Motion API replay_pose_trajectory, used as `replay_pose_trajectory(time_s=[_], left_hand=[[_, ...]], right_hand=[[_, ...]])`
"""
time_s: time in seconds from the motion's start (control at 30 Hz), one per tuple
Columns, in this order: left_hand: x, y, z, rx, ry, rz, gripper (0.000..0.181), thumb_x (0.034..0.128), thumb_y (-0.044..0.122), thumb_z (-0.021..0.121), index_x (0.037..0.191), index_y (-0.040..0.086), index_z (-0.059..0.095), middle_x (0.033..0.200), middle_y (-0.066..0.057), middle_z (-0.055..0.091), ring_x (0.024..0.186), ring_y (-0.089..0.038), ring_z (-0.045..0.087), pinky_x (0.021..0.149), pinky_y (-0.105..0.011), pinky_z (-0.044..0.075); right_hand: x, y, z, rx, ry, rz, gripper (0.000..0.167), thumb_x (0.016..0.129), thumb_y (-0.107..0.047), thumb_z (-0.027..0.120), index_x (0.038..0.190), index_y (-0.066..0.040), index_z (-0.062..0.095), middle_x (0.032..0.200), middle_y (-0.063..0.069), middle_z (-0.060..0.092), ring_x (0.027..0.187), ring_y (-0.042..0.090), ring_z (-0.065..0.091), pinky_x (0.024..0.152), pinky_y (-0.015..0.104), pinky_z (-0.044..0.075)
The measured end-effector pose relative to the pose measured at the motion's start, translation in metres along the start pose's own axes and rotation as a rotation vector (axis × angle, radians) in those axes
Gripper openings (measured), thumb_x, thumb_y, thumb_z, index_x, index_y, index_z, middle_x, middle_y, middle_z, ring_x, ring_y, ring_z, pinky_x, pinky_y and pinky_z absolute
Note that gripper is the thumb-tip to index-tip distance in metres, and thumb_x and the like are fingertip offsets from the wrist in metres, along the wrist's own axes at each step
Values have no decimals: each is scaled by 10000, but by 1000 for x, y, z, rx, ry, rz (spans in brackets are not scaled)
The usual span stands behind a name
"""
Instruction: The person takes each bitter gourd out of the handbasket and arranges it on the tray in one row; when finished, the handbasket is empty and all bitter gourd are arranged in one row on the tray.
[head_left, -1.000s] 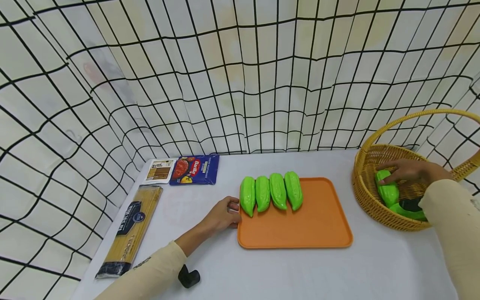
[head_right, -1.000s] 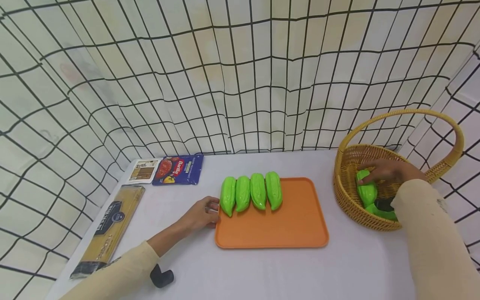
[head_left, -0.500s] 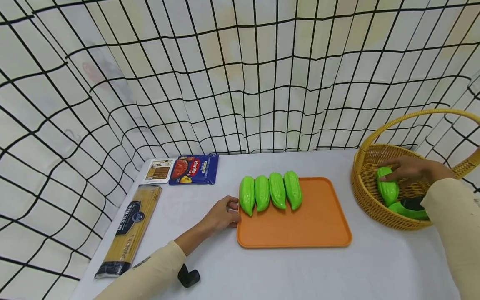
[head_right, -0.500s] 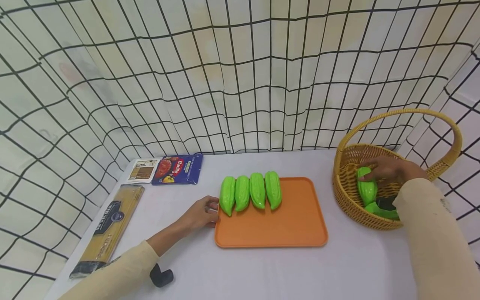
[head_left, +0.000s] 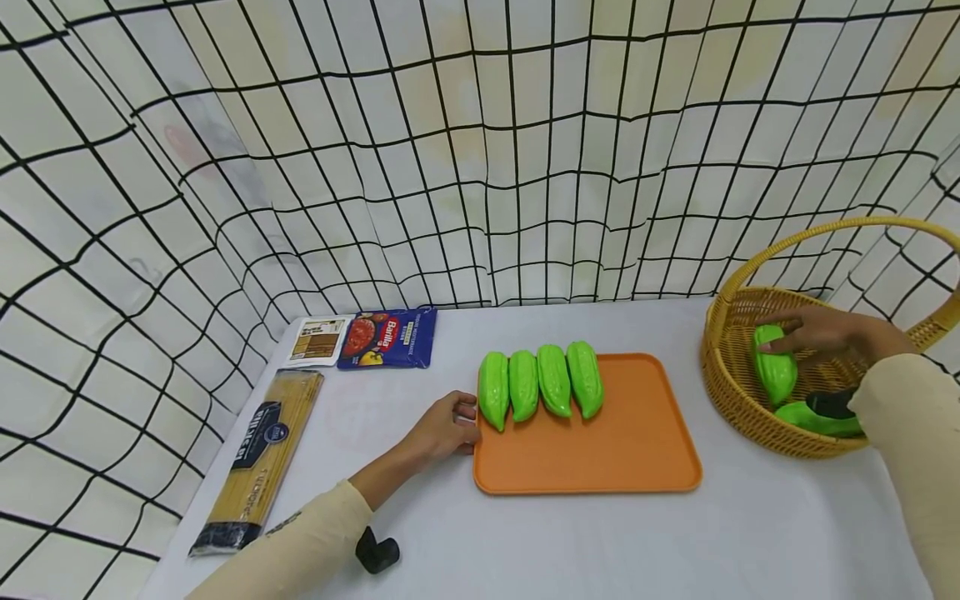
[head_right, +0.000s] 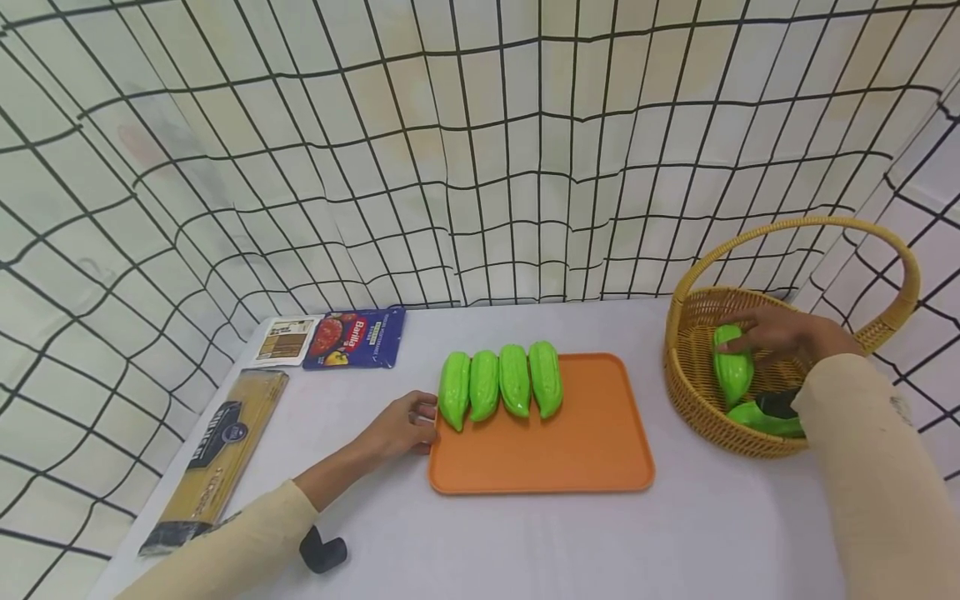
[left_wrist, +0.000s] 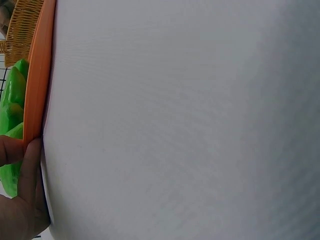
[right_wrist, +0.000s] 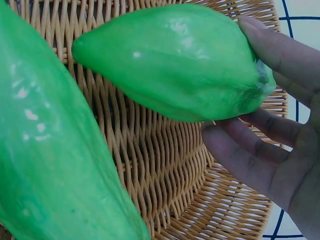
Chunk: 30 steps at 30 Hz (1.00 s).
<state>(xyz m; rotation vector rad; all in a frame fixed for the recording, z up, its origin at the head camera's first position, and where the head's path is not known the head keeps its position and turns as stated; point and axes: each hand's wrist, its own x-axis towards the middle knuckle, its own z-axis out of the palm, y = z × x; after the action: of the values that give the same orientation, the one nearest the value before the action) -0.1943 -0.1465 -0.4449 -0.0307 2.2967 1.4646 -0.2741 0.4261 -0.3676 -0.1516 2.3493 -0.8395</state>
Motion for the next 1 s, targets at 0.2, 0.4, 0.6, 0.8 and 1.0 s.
replay_pose_trajectory(time_s=[0.2,0.4,0.6,0.8,1.0], left_hand=[[0,0,1,7,-1,-1,612,807,10,704,1381,7,491,1198,-134,563,986,-215,637,761,-323,632],[-1,0,0,2,1,2,618,812,11,714,1387,10,489,1208,-136,560,993,-220,636,758,-330,632],[-1,0,0,-8,3,1,620,811,5,714,1387,10,486,1207,-137,555,990,-222,634,752,-332,631],[0,-1,0,-1,7,6,611,806,3,708,1378,8,493,1199,-138,560,982,-217,638,751,-331,632],[1,-1,0,1,5,6,608,806,5,704,1376,3,494,1200,-139,563,980,-215,641,753,-331,633]], right_hand=[[-1,0,-1,-5,17,-15,818,1002,-357,589,1543,79,158,1489,465,188,1273,539,472,988,572,537],[-4,-4,-1,14,22,-48,784,1004,-322,590,1537,83,182,1489,459,217,1253,468,525,982,535,553],[-10,-10,0,-9,32,-94,765,1000,-322,594,1541,62,214,1515,440,203,1336,581,385,964,520,567],[-13,-16,1,-22,50,-105,770,991,-335,606,1550,33,225,1533,431,147,1362,623,300,966,536,562],[-18,-22,3,-34,62,-122,759,993,-339,604,1555,16,239,1516,462,129,1353,648,281,955,538,567]])
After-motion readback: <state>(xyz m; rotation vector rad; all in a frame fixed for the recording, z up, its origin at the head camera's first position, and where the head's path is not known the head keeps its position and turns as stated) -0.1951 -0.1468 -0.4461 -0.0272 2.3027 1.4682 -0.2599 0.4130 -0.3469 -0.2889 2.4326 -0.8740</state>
